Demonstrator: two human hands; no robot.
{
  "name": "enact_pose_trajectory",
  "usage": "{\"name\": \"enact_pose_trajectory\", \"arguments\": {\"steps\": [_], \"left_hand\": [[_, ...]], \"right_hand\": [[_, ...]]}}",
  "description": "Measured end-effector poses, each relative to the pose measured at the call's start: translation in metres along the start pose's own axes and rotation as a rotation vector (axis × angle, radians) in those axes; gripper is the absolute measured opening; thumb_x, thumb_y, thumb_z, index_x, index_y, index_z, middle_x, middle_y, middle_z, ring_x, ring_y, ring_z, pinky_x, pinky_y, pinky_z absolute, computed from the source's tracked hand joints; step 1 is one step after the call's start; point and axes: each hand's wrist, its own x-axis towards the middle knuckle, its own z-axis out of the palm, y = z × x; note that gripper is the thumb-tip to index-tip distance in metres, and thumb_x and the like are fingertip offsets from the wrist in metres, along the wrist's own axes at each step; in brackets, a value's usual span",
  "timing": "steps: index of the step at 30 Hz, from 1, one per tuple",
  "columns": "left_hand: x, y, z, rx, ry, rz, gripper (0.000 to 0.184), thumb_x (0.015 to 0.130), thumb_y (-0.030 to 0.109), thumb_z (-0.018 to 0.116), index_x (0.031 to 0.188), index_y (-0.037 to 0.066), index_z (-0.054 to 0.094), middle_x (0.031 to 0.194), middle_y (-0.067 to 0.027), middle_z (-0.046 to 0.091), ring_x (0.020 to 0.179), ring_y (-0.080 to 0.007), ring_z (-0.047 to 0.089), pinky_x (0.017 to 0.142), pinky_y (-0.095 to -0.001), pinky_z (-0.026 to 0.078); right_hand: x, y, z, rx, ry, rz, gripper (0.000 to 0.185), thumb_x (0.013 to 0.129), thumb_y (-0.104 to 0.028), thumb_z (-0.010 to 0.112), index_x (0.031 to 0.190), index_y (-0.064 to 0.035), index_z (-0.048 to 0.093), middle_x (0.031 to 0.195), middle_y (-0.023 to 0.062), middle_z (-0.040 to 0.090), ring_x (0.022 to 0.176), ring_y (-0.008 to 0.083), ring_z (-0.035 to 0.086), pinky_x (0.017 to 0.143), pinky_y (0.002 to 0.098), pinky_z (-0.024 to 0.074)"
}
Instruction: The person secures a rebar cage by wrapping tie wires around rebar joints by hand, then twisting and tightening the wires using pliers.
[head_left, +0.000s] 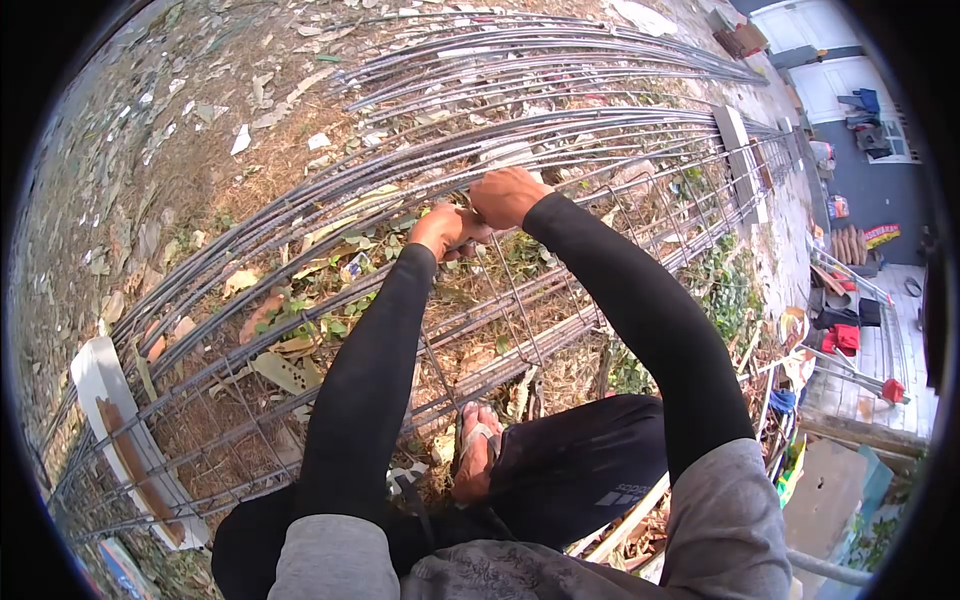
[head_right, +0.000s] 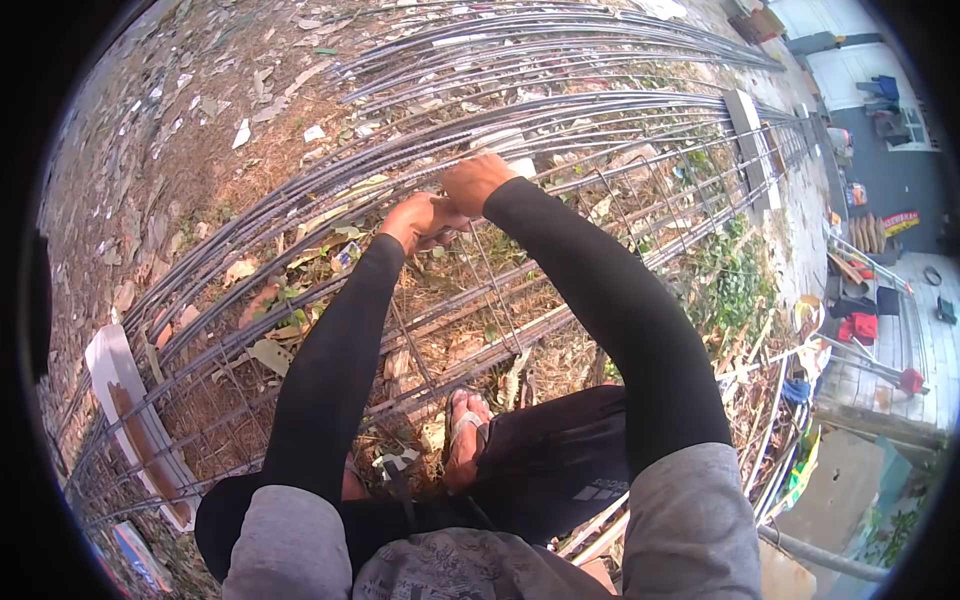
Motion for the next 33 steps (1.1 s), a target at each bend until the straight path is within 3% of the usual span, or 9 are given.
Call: {"name": "enact_pose_trajectory", "arguments": {"steps": [3, 6, 9, 13, 17, 20, 24, 29, 33], "left_hand": [[0.000, -0.003, -0.005, -0.097, -0.102, 0.044, 0.011, 0.088, 0.026, 0.075, 0.092, 0.015, 0.077, 0.083, 0.0067, 0.072, 0.055, -0.0023, 0.051, 0.048, -0.0219, 0.038], [0.005, -0.007, -0.006, -0.129, -0.153, 0.047, 0.013, 0.093, 0.023, 0.072, 0.102, 0.015, 0.075, 0.088, 0.0059, 0.073, 0.054, -0.0004, 0.049, 0.045, -0.0193, 0.036], [0.010, -0.014, -0.009, -0.180, -0.205, 0.073, 0.019, 0.093, 0.022, 0.070, 0.111, 0.015, 0.070, 0.093, 0.0047, 0.074, 0.054, 0.0008, 0.048, 0.043, -0.0169, 0.035], [0.013, -0.010, -0.011, -0.201, -0.230, -0.015, 0.015, 0.095, 0.023, 0.069, 0.108, 0.016, 0.071, 0.095, 0.0046, 0.074, 0.055, -0.0007, 0.049, 0.042, -0.0201, 0.036], [0.013, -0.008, -0.011, -0.186, -0.238, -0.018, 0.015, 0.095, 0.024, 0.070, 0.107, 0.015, 0.070, 0.094, 0.0048, 0.073, 0.055, -0.0002, 0.049, 0.041, -0.0187, 0.035], [0.013, -0.008, -0.010, -0.181, -0.249, -0.011, 0.016, 0.094, 0.025, 0.071, 0.106, 0.015, 0.068, 0.094, 0.0058, 0.072, 0.054, 0.0012, 0.048, 0.041, -0.0165, 0.034], [0.018, -0.012, -0.010, -0.195, -0.237, -0.017, 0.017, 0.094, 0.025, 0.071, 0.108, 0.015, 0.070, 0.093, 0.0063, 0.072, 0.055, 0.0006, 0.048, 0.041, -0.0177, 0.035], [0.011, -0.010, -0.009, -0.217, -0.154, -0.037, 0.017, 0.092, 0.028, 0.071, 0.102, 0.015, 0.076, 0.083, 0.0055, 0.072, 0.054, -0.0013, 0.052, 0.041, -0.0198, 0.036], [0.011, -0.005, -0.010, -0.155, -0.089, -0.078, 0.023, 0.090, 0.035, 0.071, 0.092, 0.014, 0.079, 0.073, 0.0030, 0.072, 0.049, -0.0026, 0.054, 0.040, -0.0209, 0.037]], "right_hand": [[-0.019, -0.001, 0.015, 0.100, 0.156, 0.171, 0.013, 0.081, -0.017, 0.069, 0.085, -0.0050, 0.072, 0.083, 0.0186, 0.072, 0.079, 0.0352, 0.072, 0.067, 0.0452, 0.0564], [-0.054, -0.006, 0.028, 0.258, 0.250, 0.300, 0.018, 0.083, -0.015, 0.065, 0.097, -0.0059, 0.072, 0.082, 0.0182, 0.071, 0.076, 0.0369, 0.070, 0.068, 0.0477, 0.0549], [-0.088, -0.021, 0.050, 0.363, 0.443, 0.148, 0.034, 0.079, -0.017, 0.072, 0.111, -0.0086, 0.065, 0.091, 0.0131, 0.068, 0.081, 0.0343, 0.069, 0.066, 0.0454, 0.0540], [-0.099, -0.021, 0.054, 0.148, 0.490, 0.077, 0.045, 0.078, -0.022, 0.074, 0.117, -0.0108, 0.055, 0.091, 0.0077, 0.058, 0.083, 0.0292, 0.065, 0.069, 0.0443, 0.0527], [-0.082, -0.013, 0.048, -0.026, 0.554, 0.022, 0.028, 0.082, -0.025, 0.072, 0.103, -0.0095, 0.061, 0.088, 0.0071, 0.060, 0.080, 0.0256, 0.065, 0.070, 0.0434, 0.0524], [-0.074, -0.003, 0.049, -0.086, 0.459, -0.020, 0.023, 0.084, -0.025, 0.068, 0.100, -0.0094, 0.063, 0.090, 0.0062, 0.060, 0.086, 0.0251, 0.065, 0.073, 0.0424, 0.0505], [-0.065, 0.003, 0.034, 0.155, 0.311, -0.030, 0.011, 0.086, -0.018, 0.064, 0.083, -0.0079, 0.069, 0.081, 0.0141, 0.067, 0.077, 0.0317, 0.068, 0.065, 0.0446, 0.0521], [-0.038, 0.011, 0.016, 0.289, 0.064, 0.160, 0.031, 0.085, -0.030, 0.065, 0.096, -0.0026, 0.076, 0.086, 0.0232, 0.071, 0.084, 0.0380, 0.069, 0.077, 0.0470, 0.0542], [-0.011, 0.021, 0.003, 0.393, -0.097, 0.112, 0.036, 0.082, -0.032, 0.063, 0.084, 0.0026, 0.074, 0.086, 0.0270, 0.069, 0.083, 0.0427, 0.069, 0.076, 0.0469, 0.0553]]}}
